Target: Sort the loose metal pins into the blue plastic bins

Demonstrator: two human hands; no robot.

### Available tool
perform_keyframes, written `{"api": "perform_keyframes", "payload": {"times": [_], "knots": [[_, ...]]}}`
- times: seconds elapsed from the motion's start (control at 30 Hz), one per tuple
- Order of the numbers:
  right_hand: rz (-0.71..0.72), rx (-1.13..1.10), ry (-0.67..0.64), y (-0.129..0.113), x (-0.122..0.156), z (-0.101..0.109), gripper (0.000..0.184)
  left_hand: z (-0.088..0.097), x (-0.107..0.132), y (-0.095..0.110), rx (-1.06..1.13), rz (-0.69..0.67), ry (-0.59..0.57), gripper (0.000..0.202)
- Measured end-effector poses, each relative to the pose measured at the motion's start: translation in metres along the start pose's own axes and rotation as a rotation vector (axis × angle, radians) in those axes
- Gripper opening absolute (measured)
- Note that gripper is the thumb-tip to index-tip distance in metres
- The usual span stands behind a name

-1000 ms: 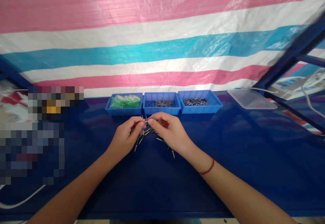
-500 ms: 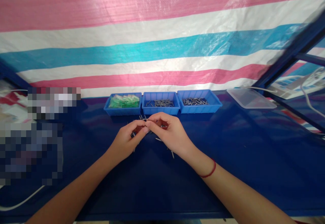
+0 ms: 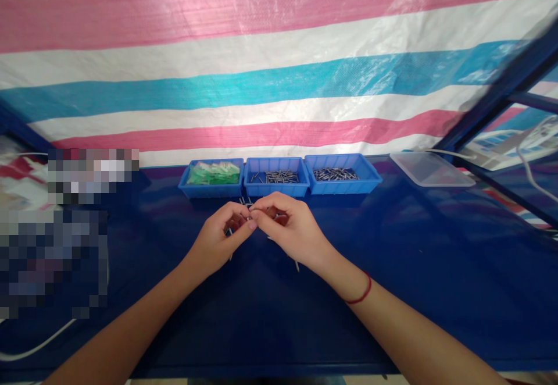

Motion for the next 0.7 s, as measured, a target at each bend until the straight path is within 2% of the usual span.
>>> {"api": "perform_keyframes", "payload": {"times": [0.23,0.43,0.57,0.63,0.7], "knots": [[-0.014,0.029,-0.037,0.004,-0.004,0.001,0.016,0.007,-0.004,0.002,0.035,-0.022,0.094,0.013],[-0.043,0.020,-0.171,0.006,-0.003,-0.004,0.018,0.012,-0.004,0.008,0.099,-0.085,0.110,0.014],[-0.103,0.012,-0.245,0.011,-0.001,-0.008,0.020,0.012,-0.004,0.006,0.090,-0.062,0.108,0.016],[-0.145,-0.039,-0.173,0.013,-0.008,-0.001,0.022,0.012,-0.005,0.004,0.061,-0.049,0.106,0.021],[-0.198,-0.137,0.040,0.016,-0.021,0.021,0.021,0.011,-0.005,0.002,-0.006,-0.064,0.083,0.028]]}}
Point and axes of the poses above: each hand's wrist, its own x-axis away from the middle knuckle, its own z-axis out of the back of the hand, y = z × x, the point moved 6 cm from there along -x, towards the middle knuckle, and after that the axes turned 15 degrees about y, right-handed, at the moved point
